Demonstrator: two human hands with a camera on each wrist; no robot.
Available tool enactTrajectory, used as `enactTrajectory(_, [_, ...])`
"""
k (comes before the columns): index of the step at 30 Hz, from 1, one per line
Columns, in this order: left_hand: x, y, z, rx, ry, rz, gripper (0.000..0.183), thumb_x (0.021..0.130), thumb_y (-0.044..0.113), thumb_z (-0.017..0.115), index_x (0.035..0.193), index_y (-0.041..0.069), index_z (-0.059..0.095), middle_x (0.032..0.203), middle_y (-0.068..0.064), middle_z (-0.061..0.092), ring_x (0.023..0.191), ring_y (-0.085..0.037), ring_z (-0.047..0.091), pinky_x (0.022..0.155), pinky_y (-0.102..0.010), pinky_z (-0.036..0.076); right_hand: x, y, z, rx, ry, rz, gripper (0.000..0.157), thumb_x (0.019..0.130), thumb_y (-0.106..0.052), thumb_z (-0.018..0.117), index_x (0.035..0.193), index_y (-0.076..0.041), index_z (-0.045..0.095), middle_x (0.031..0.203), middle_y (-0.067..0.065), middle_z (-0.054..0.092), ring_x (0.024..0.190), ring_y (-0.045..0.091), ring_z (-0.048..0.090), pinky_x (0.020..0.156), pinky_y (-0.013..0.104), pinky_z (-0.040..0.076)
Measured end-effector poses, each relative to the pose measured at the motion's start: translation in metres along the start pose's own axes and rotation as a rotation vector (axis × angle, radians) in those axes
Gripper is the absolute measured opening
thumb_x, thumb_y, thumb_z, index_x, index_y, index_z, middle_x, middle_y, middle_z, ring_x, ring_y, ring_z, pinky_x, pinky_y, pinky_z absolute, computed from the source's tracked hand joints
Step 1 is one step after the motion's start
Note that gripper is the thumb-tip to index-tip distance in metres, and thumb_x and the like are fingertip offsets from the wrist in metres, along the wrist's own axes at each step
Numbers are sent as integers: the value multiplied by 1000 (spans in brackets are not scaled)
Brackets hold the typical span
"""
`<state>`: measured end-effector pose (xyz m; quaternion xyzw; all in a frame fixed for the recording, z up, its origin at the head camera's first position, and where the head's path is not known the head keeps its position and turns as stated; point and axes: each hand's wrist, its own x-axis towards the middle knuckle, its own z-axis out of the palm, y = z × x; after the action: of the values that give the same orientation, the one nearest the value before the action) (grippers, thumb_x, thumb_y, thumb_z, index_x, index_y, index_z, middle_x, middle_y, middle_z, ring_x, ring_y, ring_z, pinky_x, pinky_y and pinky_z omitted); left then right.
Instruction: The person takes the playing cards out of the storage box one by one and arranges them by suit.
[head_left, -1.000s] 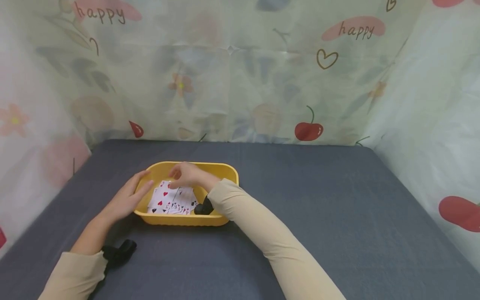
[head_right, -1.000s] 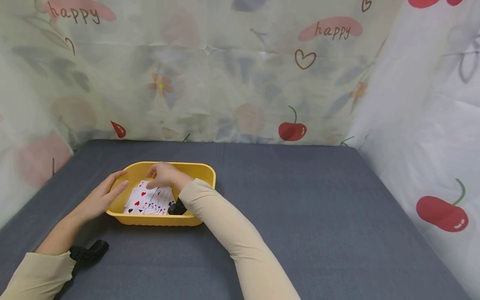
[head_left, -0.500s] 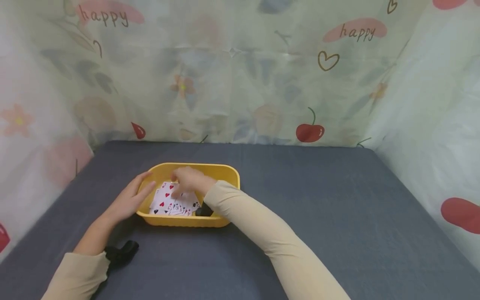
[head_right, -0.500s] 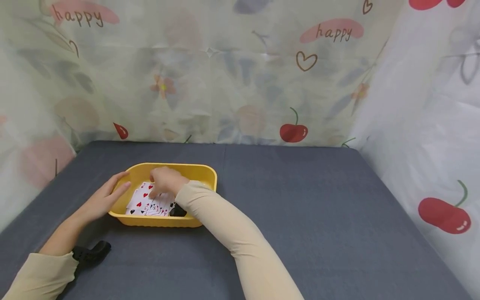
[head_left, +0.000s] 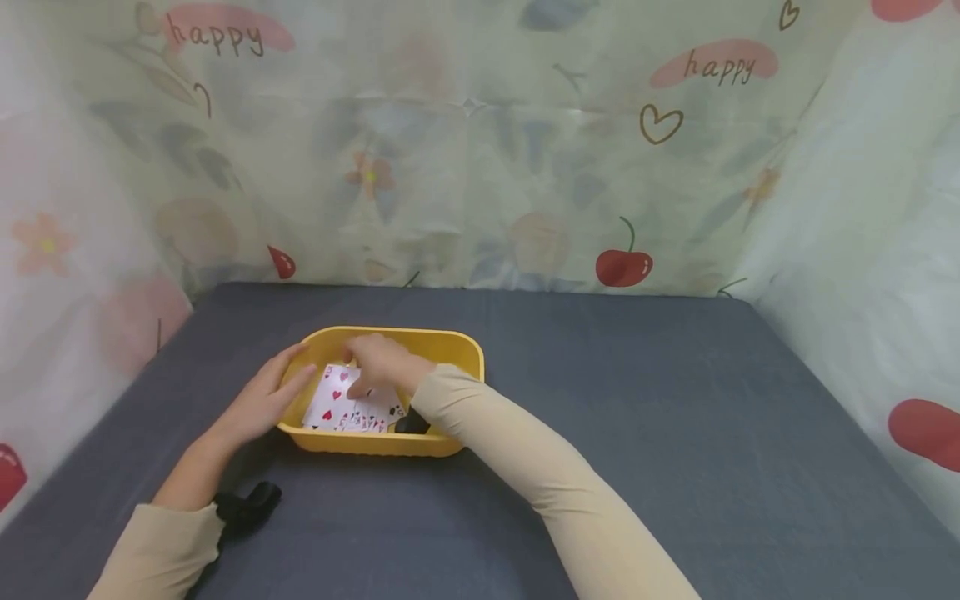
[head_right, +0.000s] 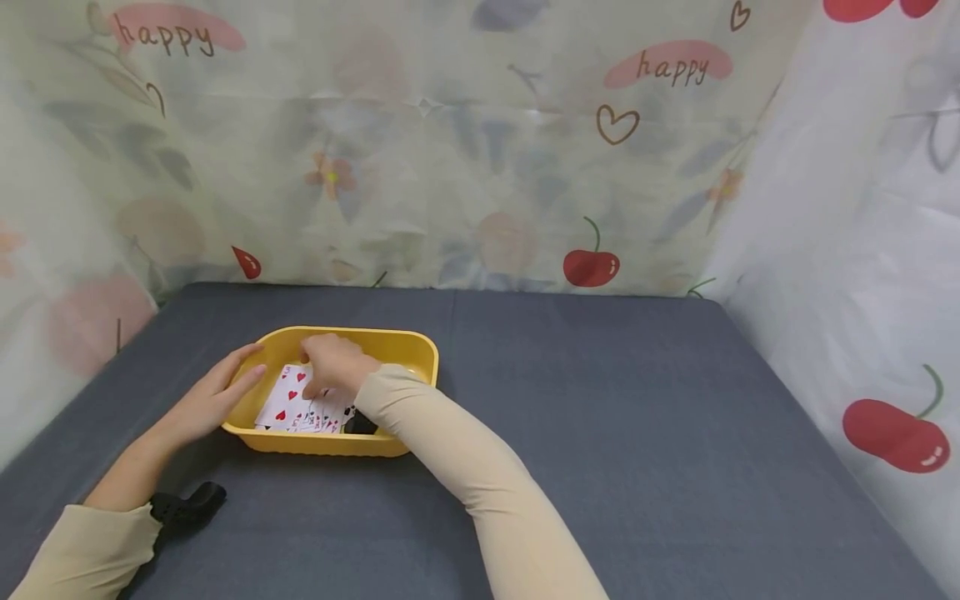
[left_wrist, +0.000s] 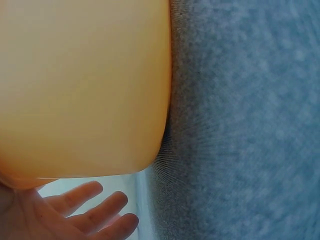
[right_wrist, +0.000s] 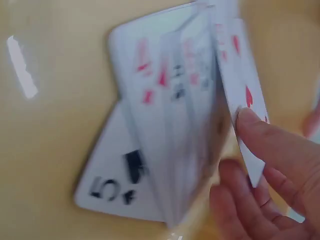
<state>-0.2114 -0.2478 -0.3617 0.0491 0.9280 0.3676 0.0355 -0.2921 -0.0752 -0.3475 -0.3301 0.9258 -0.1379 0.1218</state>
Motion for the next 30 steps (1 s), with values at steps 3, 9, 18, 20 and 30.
enactTrajectory(3, [0,1,0,4,-3,-6,71,98,48,34,148,2,14,151,-30,16,136,-49,19,106,-68,19,-1,2,-5,133,-32,-13,41,78,-21,75,114,-11,56,104,2,61,88,12,56,72,17,47])
enactTrajectory(9, [0,1,-1,2,-4,8,71,99,49,31,148,2,14,150,-30,16,136,-49,19,105,-68,19,-7,6,-24,335,-132,-39,34,82,-17,72,111,-7,58,97,4,63,77,9,58,67,16,48])
enactTrajectory(18, [0,1,0,2,8,15,68,101,46,26,147,-2,15,150,-32,16,137,-50,16,108,-66,16,-27,21,-49,497,-55,-11,35,88,-14,64,119,-10,50,91,8,67,76,14,66,76,30,56])
enactTrajectory(20, [0,0,0,-2,20,30,67,101,45,25,147,-3,16,150,-32,17,137,-50,16,108,-65,15,-31,27,-55,535,-9,-8,34,89,-14,63,119,-9,49,94,10,68,79,15,66,76,30,56])
enactTrajectory(30, [1,-1,1,-1,44,61,65,101,43,24,146,-5,18,148,-33,19,137,-50,16,109,-64,14,-57,85,-78,683,242,12,15,92,-13,58,104,-3,59,98,16,66,87,29,62,73,29,52])
